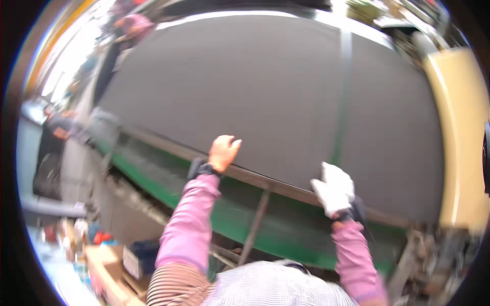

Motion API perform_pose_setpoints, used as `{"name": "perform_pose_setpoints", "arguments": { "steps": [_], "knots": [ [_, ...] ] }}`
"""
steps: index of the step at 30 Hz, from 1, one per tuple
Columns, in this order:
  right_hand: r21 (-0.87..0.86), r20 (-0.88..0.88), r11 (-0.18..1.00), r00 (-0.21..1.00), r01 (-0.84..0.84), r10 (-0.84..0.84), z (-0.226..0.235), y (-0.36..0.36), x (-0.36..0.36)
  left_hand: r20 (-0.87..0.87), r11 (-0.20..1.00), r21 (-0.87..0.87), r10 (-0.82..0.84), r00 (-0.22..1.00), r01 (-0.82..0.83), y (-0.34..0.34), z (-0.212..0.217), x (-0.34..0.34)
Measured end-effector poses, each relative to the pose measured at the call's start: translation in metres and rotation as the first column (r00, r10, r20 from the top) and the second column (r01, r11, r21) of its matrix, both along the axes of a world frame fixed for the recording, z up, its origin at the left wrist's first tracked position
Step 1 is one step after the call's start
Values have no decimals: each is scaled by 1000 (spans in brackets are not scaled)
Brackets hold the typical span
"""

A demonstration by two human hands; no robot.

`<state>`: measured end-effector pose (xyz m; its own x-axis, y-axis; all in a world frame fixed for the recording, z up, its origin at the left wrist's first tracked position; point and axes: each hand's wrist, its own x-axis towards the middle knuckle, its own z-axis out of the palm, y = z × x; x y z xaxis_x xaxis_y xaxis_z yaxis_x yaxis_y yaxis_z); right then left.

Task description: Operator monitors and adjusts large sheets of material on an industrial conveyor line.

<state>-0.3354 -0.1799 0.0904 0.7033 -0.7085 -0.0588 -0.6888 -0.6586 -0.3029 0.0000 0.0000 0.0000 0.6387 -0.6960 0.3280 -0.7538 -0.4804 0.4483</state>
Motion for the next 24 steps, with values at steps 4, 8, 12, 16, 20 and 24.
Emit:
{"name": "perform_pose_setpoints", "arguments": {
  "steps": [4,8,12,16,20,24],
  "knots": [
    [-132,-17,991,999,31,-34,-57,-43,-76,154,886,301,321,935,-354,24,-9,21],
    [-113,-110,991,990,78,-90,-71,-75,-103,-63,916,370,191,980,-155,32,-12,25],
    [-48,-223,980,954,193,-199,-44,-130,-179,-129,960,264,-55,990,88,-10,15,-58],
    [-186,-77,957,968,222,-240,-37,-168,-257,-208,901,193,-350,913,390,-34,28,-99],
    [-204,23,821,841,533,-540,-36,-188,-301,-37,920,181,-347,937,348,-35,27,-67],
    [-139,-35,721,724,679,-689,-15,-181,-313,-139,939,267,-185,973,217,-6,16,-61]
  ]
}}
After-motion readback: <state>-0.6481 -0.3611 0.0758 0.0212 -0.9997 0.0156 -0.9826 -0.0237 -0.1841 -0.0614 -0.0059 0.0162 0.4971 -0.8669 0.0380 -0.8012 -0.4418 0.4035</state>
